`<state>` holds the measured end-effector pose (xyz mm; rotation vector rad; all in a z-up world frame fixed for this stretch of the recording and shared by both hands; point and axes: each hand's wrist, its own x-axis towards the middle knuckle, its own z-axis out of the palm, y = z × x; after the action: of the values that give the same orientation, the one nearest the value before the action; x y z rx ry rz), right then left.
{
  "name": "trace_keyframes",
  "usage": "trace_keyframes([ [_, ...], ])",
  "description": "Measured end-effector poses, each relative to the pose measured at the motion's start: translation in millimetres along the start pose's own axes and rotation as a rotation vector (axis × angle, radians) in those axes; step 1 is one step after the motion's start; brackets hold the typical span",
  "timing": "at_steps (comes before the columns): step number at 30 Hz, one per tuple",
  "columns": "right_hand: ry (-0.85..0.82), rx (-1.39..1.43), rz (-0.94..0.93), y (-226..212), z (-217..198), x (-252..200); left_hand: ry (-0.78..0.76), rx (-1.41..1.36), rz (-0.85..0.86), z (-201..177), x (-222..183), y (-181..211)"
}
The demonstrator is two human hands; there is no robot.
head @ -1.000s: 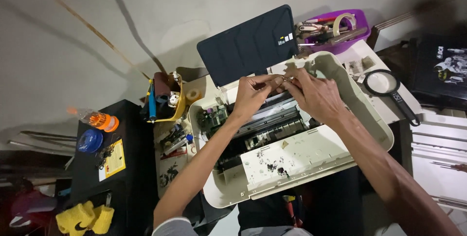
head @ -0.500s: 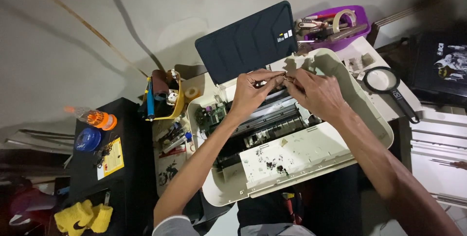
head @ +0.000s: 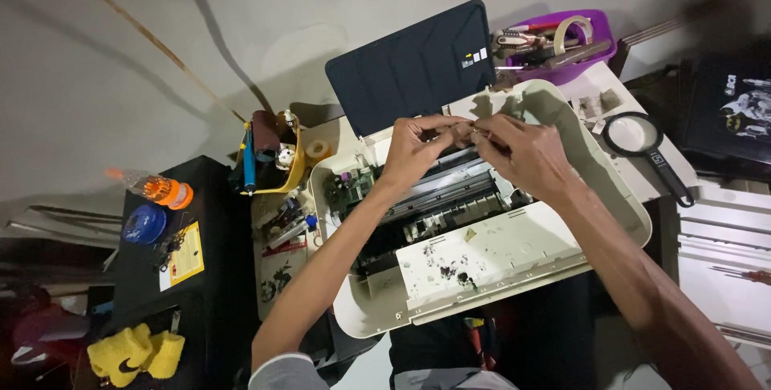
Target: Disassembling an inkjet printer by removing screws and internal components using a screwdriver and pliers.
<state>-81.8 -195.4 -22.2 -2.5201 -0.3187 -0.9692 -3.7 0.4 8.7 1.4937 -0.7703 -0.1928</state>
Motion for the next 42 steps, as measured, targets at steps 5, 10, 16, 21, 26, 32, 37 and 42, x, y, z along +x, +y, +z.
trace_keyframes([
  [5,0.001,0.263,0.103,-4,-4,3,0.046,-0.238,-0.146,0,6,-26],
  [10,-0.05,0.579,0.196,-13,-11,7,0.101,-0.155,-0.102,-3,8,-20],
  [16,-0.089,0.644,0.252,-17,-16,9,0.103,-0.057,0.032,-1,5,-12],
  [21,-0.08,0.648,0.253,-14,-14,8,0.066,0.003,0.1,1,3,-13],
  [26,-0.068,0.632,0.252,-15,-15,8,0.016,0.05,0.113,-3,1,-9],
  [32,0.044,0.584,0.25,-10,-27,6,-0.024,0.1,0.187,-3,0,-14],
  [37,0.28,0.61,0.368,-9,-69,-8,-0.048,0.196,0.128,11,-2,4],
  [42,0.411,0.448,0.417,39,-109,-79,-0.113,0.23,0.137,30,-1,8],
])
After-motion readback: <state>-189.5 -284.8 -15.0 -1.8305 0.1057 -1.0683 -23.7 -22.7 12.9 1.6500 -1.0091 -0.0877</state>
